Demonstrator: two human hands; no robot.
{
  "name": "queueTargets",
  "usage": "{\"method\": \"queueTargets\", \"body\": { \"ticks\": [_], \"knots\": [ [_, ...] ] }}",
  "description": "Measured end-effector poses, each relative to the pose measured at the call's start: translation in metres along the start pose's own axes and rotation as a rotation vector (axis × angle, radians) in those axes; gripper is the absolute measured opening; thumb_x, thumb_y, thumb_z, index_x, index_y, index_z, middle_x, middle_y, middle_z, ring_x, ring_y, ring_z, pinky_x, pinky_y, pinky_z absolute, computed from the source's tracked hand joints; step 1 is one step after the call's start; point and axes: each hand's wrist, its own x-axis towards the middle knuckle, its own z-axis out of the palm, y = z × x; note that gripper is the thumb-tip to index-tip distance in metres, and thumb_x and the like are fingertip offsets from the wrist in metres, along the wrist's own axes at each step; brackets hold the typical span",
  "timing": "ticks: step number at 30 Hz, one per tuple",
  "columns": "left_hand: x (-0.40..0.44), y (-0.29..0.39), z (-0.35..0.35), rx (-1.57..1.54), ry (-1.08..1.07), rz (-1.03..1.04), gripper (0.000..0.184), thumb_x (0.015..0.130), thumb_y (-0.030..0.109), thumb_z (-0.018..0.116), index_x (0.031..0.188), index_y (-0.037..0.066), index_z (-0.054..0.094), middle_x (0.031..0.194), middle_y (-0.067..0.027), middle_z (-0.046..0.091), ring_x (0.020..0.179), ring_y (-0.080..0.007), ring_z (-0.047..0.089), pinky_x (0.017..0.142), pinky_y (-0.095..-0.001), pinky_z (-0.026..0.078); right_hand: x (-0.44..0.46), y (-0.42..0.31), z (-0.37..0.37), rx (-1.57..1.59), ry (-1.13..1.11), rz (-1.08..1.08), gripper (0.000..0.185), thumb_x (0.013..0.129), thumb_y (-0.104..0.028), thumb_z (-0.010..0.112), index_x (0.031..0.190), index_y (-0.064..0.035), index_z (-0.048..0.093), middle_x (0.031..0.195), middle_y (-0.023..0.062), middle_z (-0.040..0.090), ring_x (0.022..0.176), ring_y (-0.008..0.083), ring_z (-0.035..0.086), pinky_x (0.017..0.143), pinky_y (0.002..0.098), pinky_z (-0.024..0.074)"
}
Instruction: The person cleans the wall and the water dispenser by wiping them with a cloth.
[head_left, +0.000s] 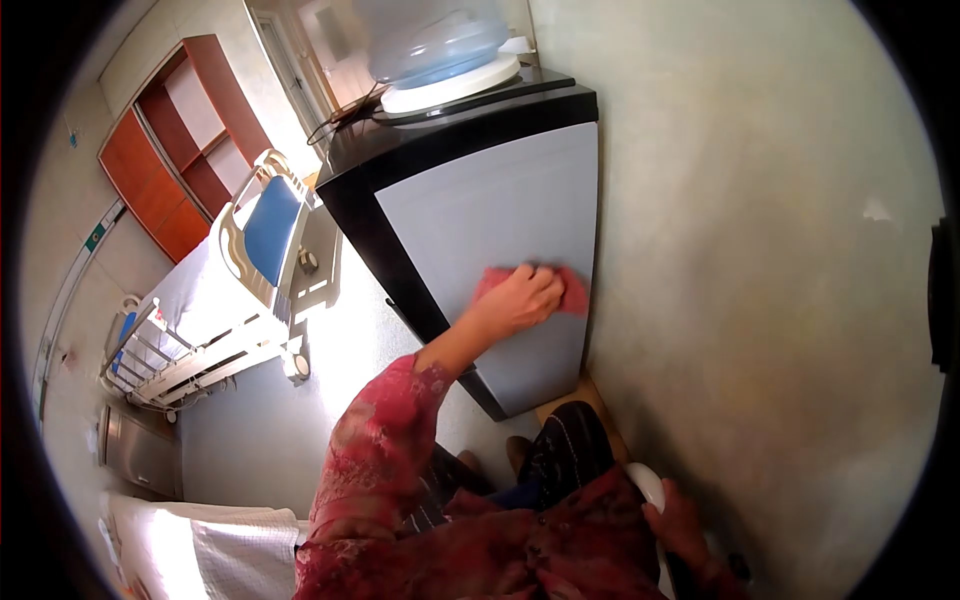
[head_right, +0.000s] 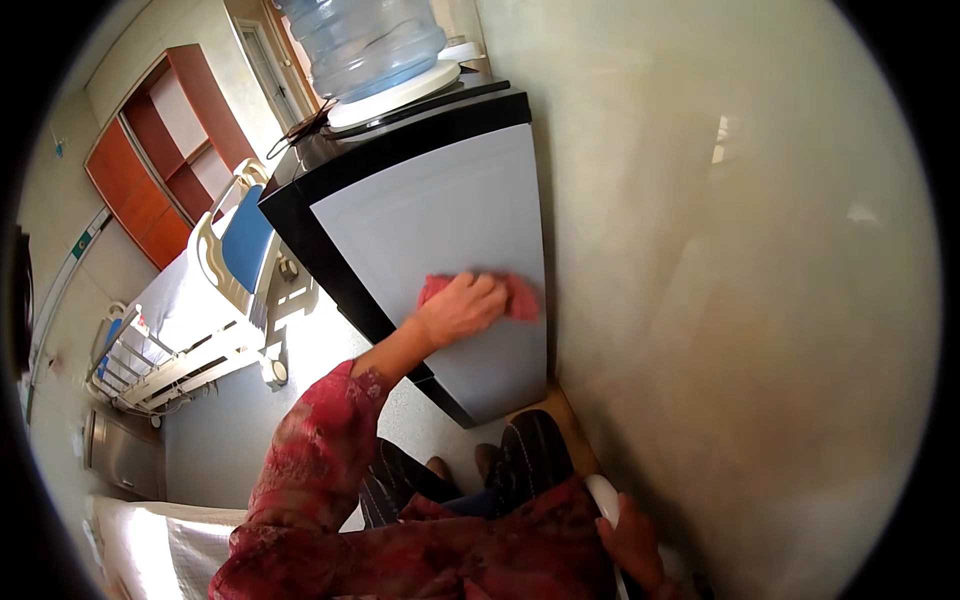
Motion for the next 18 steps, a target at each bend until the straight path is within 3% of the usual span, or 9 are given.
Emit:
{"method": "queueTargets", "body": {
  "ticks": [4, 6, 10, 11, 14, 18],
  "knots": [
    [-0.037, 0.012, -0.007, -0.063, -0.168, 0.067, 0.022, 0.082, 0.022, 0.06, 0.1, 0.014, 0.07, 0.106, -0.0021, 0.057, 0.095, -0.02, 0.052, 0.075, -0.032, 0.041, 0.0, 0.009, 0.006, 0.02, -0.009, -0.002, 0.063, 0.084, -0.032, 0.074, 0.132, 0.002, 0.052, 0.094, 0.0303, 0.069, 0.087, 0.0521, 0.066, 0.077, 0.0574, 0.0544],
    [-0.037, -0.006, -0.033, -0.095, -0.151, -0.035, 0.024, 0.082, 0.021, 0.061, 0.102, 0.013, 0.07, 0.11, -0.0036, 0.058, 0.098, -0.0204, 0.053, 0.077, -0.0334, 0.043, 0.002, 0.005, 0.001, 0.025, -0.021, 0.01, 0.062, 0.084, -0.032, 0.074, 0.132, 0.0019, 0.052, 0.094, 0.0301, 0.069, 0.088, 0.0521, 0.066, 0.078, 0.0576, 0.0541],
    [-0.023, -0.081, -0.083, 0.055, 0.064, -0.26, 0.039, 0.08, 0.018, 0.063, 0.118, 0.014, 0.07, 0.13, -0.0059, 0.059, 0.106, -0.0215, 0.058, 0.074, -0.0355, 0.045, -0.001, 0.011, 0.008, 0.027, -0.029, 0.027, 0.059, 0.083, -0.031, 0.075, 0.128, 0.0015, 0.054, 0.096, 0.029, 0.069, 0.09, 0.0518, 0.066, 0.08, 0.0581, 0.0534],
    [-0.006, -0.104, -0.099, 0.115, 0.22, -0.318, 0.034, 0.077, 0.018, 0.064, 0.11, 0.012, 0.069, 0.121, -0.006, 0.061, 0.096, -0.0223, 0.058, 0.07, -0.0354, 0.043, 0.0, 0.009, 0.007, 0.037, -0.024, 0.029, 0.059, 0.083, -0.031, 0.075, 0.128, 0.0015, 0.054, 0.096, 0.029, 0.069, 0.09, 0.0518, 0.066, 0.08, 0.0581, 0.0534],
    [0.034, -0.152, -0.119, 0.226, 0.395, -0.391, 0.034, 0.077, 0.018, 0.065, 0.11, 0.013, 0.068, 0.116, -0.0018, 0.062, 0.093, -0.0186, 0.059, 0.069, -0.0344, 0.042, 0.001, 0.005, 0.002, 0.044, -0.023, 0.026, 0.055, 0.083, -0.032, 0.075, 0.122, 0.0009, 0.054, 0.096, 0.0279, 0.068, 0.089, 0.0515, 0.066, 0.08, 0.058, 0.0532],
    [0.081, -0.148, -0.1, 0.209, 0.398, -0.35, 0.03, 0.076, 0.016, 0.066, 0.106, 0.017, 0.068, 0.112, 0.0019, 0.062, 0.09, -0.016, 0.058, 0.069, -0.033, 0.043, 0.0, 0.004, -0.004, 0.004, -0.031, 0.006, 0.052, 0.081, -0.033, 0.076, 0.117, -0.0009, 0.055, 0.093, 0.0277, 0.068, 0.087, 0.0503, 0.066, 0.077, 0.0577, 0.0529]
  ]
}}
